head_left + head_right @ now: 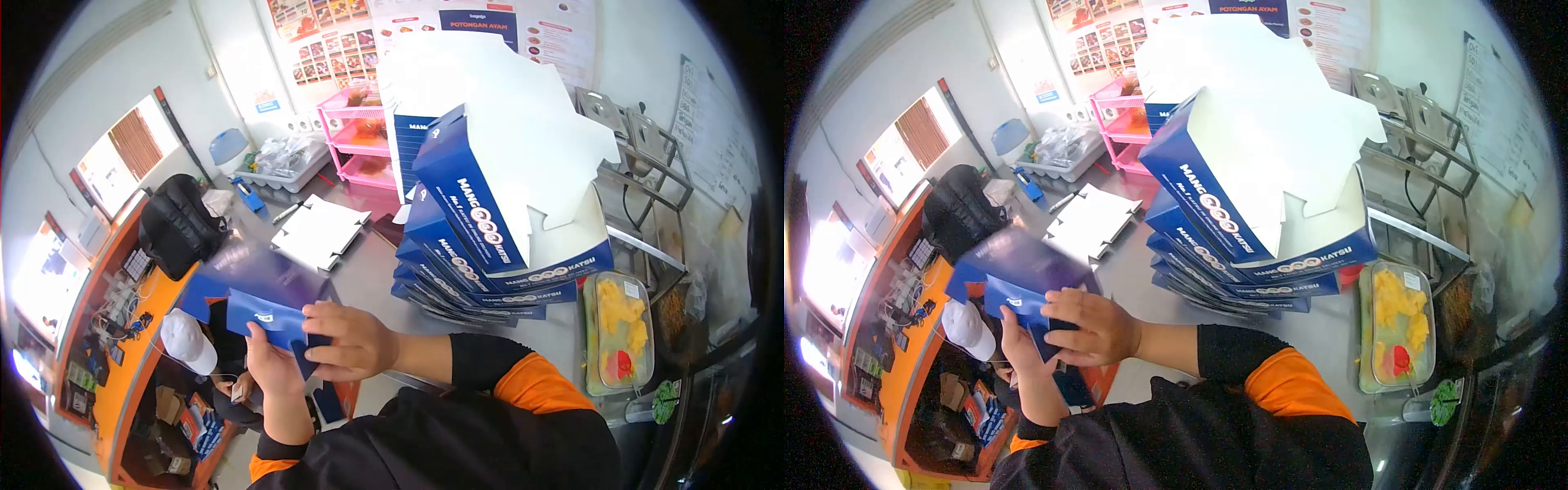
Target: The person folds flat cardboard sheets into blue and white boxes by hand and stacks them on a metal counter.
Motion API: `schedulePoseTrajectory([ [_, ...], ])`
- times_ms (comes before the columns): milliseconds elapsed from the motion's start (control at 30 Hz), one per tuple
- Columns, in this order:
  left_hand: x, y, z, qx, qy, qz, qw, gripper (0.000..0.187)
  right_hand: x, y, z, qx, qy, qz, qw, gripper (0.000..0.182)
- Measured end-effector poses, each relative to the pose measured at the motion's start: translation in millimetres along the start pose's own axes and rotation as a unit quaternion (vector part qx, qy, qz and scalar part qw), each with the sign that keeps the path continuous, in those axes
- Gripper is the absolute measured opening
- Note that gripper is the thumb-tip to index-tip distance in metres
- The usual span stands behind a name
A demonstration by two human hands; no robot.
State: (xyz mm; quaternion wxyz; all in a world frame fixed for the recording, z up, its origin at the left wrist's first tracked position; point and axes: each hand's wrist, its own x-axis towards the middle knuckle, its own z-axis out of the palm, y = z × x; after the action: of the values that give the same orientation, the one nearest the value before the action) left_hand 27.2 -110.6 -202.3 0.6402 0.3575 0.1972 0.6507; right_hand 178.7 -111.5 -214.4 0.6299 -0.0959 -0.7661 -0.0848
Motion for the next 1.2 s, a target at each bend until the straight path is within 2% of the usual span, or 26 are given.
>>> schedulePoseTrajectory([
  [67, -5, -16, -19, 0.069, -0.014, 0.029, 0.997, 0.035, 8, -9, -9, -0.034, -0.009, 0.007, 0.999, 0.023],
  [100, -12, -24, -4, 0.023, -0.011, 0.06, 0.998, 0.032, 9, -11, -12, -0.049, -0.014, 0.011, 0.999, 0.022],
  [167, -18, -19, 3, 0.115, -0.045, 0.06, 0.99, 0.033, 7, -15, -19, -0.031, -0.048, 0.028, 0.998, 0.019],
  [200, -13, -24, 13, 0.069, 0.006, 0.08, 0.994, 0.033, 4, -17, -23, -0.009, -0.061, 0.026, 0.998, 0.018],
  [267, -6, -25, 6, -0.012, -0.077, 0.012, 0.997, 0.033, 0, -24, -30, 0.042, -0.077, 0.025, 0.996, 0.016],
  [300, -3, -26, 4, -0.051, -0.118, -0.023, 0.991, 0.034, 2, -25, -33, -0.014, -0.055, 0.044, 0.997, 0.016],
  [333, -16, -31, 21, 0.096, -0.063, 0.007, 0.993, 0.035, 2, -27, -38, -0.072, -0.035, 0.066, 0.995, 0.016],
  [367, -11, -39, 6, 0.047, -0.177, -0.006, 0.983, 0.035, 2, -28, -42, -0.127, -0.013, 0.087, 0.988, 0.016],
  [400, -7, -43, 0, 0.001, -0.288, -0.031, 0.957, 0.036, -1, -27, -44, -0.124, -0.018, 0.1, 0.987, 0.018],
  [467, -10, -49, -2, -0.089, -0.333, -0.037, 0.938, 0.038, 2, -36, -52, -0.091, -0.038, 0.121, 0.988, 0.016],
  [500, -31, -45, 26, -0.083, -0.205, -0.005, 0.975, 0.037, 3, -39, -59, -0.075, -0.048, 0.132, 0.987, 0.016],
  [533, -38, -40, 32, 0.008, -0.209, 0.029, 0.978, 0.035, 3, -40, -69, -0.03, -0.068, 0.128, 0.989, 0.026],
  [600, -43, -32, 16, 0.059, -0.305, -0.085, 0.947, 0.031, 7, -42, -84, 0.106, -0.012, 0.293, 0.95, 0.034],
  [633, -45, -27, 7, 0.084, -0.349, -0.141, 0.923, 0.029, 12, -43, -89, 0.173, 0.015, 0.373, 0.912, 0.039],
  [667, -46, -23, 3, 0.09, -0.416, -0.217, 0.879, 0.03, 27, -38, -89, 0.134, 0.012, 0.365, 0.921, 0.047],
  [700, -50, -20, 10, 0.142, -0.458, -0.237, 0.845, 0.027, 29, -31, -91, 0.198, -0.095, 0.413, 0.884, 0.046],
  [767, -59, -16, 23, 0.167, -0.449, -0.227, 0.848, 0.025, 28, -19, -90, 0.312, -0.304, 0.481, 0.761, 0.043],
  [867, -67, -26, -3, 0.192, -0.516, -0.271, 0.789, 0.025, 31, -19, -84, 0.396, -0.455, 0.465, 0.648, 0.036],
  [900, -68, -26, -3, 0.177, -0.48, -0.324, 0.796, 0.026, 32, -18, -82, 0.42, -0.503, 0.456, 0.602, 0.034],
  [967, -71, -30, -1, 0.144, -0.401, -0.424, 0.799, 0.026, 41, -20, -81, 0.319, -0.479, 0.436, 0.692, 0.03],
  [1000, -69, -34, -2, 0.093, -0.421, -0.434, 0.791, 0.024, 43, -20, -80, 0.261, -0.447, 0.435, 0.737, 0.029],
  [1033, -69, -36, -6, 0.104, -0.415, -0.422, 0.799, 0.024, 44, -20, -79, 0.202, -0.411, 0.432, 0.777, 0.028],
  [1067, -71, -38, -9, 0.115, -0.411, -0.41, 0.806, 0.023, 47, -20, -78, 0.179, -0.436, 0.387, 0.793, 0.027],
  [1100, -70, -38, -11, 0.127, -0.408, -0.398, 0.812, 0.023, 47, -22, -76, 0.23, -0.476, 0.363, 0.767, 0.027],
  [1167, -71, -31, -5, 0.177, -0.444, -0.385, 0.789, 0.027, 45, -30, -72, 0.325, -0.548, 0.311, 0.705, 0.028],
  [1200, -71, -28, -4, 0.2, -0.462, -0.379, 0.777, 0.029, 48, -32, -72, 0.315, -0.562, 0.33, 0.69, 0.028],
])
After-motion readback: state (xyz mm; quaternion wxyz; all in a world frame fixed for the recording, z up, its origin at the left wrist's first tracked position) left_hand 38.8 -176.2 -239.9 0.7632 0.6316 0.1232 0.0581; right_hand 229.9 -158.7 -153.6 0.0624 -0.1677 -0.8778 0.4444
